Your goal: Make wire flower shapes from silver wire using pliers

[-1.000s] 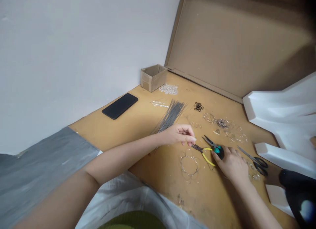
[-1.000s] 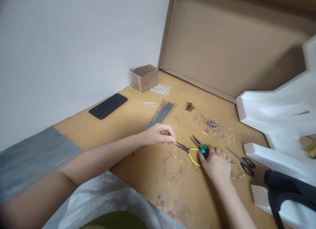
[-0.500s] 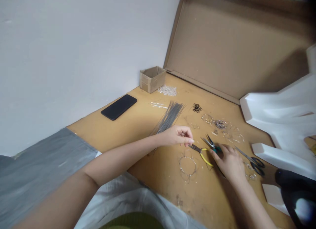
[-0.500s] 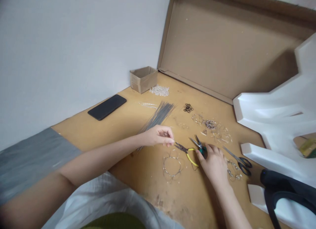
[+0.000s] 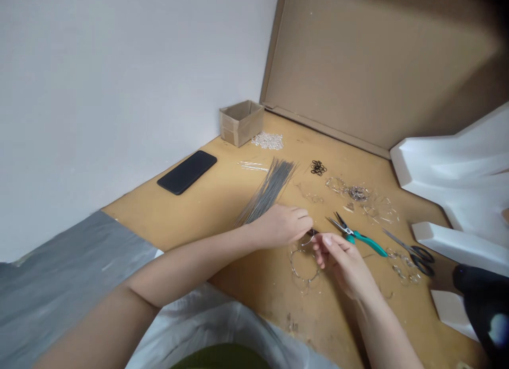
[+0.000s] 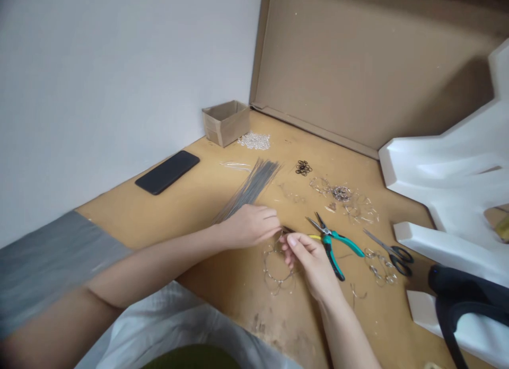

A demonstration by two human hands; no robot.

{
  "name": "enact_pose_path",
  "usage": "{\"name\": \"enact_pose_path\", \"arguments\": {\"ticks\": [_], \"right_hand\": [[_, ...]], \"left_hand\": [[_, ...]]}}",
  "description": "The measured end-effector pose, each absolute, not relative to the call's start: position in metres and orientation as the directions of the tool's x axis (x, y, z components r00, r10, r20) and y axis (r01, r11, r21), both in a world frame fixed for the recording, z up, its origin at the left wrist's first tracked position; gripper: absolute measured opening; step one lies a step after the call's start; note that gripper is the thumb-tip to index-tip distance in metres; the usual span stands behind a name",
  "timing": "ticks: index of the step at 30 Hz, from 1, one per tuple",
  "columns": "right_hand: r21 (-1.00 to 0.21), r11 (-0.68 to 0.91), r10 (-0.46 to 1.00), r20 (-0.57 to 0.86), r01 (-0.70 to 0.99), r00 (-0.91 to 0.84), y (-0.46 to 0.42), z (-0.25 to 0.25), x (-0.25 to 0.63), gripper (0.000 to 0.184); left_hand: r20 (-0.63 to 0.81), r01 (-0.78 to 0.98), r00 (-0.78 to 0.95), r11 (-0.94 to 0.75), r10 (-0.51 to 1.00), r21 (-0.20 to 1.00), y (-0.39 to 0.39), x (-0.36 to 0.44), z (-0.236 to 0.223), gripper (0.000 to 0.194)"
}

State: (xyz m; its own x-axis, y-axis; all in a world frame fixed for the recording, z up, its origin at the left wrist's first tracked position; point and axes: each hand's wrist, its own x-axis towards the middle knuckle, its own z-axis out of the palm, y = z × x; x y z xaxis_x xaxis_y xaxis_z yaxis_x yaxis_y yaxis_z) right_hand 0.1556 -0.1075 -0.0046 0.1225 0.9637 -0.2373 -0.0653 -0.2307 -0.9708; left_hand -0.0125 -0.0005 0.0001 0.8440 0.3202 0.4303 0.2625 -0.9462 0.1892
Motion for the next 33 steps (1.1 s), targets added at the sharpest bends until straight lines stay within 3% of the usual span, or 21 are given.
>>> {"name": "enact_pose_path", "arguments": {"ticks": [4,16,21,25,28,33], "right_hand": [[-0.97,-0.234,0.962,-0.24,-0.061,0.13,-0.109,-0.008,0.157,0.022],[-0.973,-0.21,0.968,-0.221,-0.098,0.117,-0.11,-0.009,0.153,0.019],[-0.985,-0.131,0.98,-0.111,0.115,0.165,-0.111,-0.012,0.154,0.02],[-0.976,-0.077,0.953,-0.012,0.206,0.303,-0.11,-0.01,0.155,0.022],[-0.975,-0.061,0.941,0.016,0.216,0.337,-0.11,-0.011,0.158,0.019],[-0.965,-0.022,0.941,0.069,0.262,0.332,-0.11,-0.012,0.16,0.017]], "left_hand": [[0.464,0.287,0.84,-0.956,0.282,0.061,-0.006,-0.01,-0.004,0.02],[0.486,0.3,0.829,-0.954,0.277,0.032,-0.012,-0.006,-0.012,0.02],[0.465,0.314,0.82,-0.941,0.335,0.125,-0.012,-0.004,-0.009,0.022],[0.528,0.32,0.726,-0.896,0.441,0.309,-0.016,-0.005,0.0,0.024],[0.416,0.276,0.786,-0.861,0.458,0.428,-0.019,-0.004,0.0,0.022],[0.251,0.307,0.865,-0.853,0.435,0.422,-0.022,0.001,-0.01,0.019]]}}
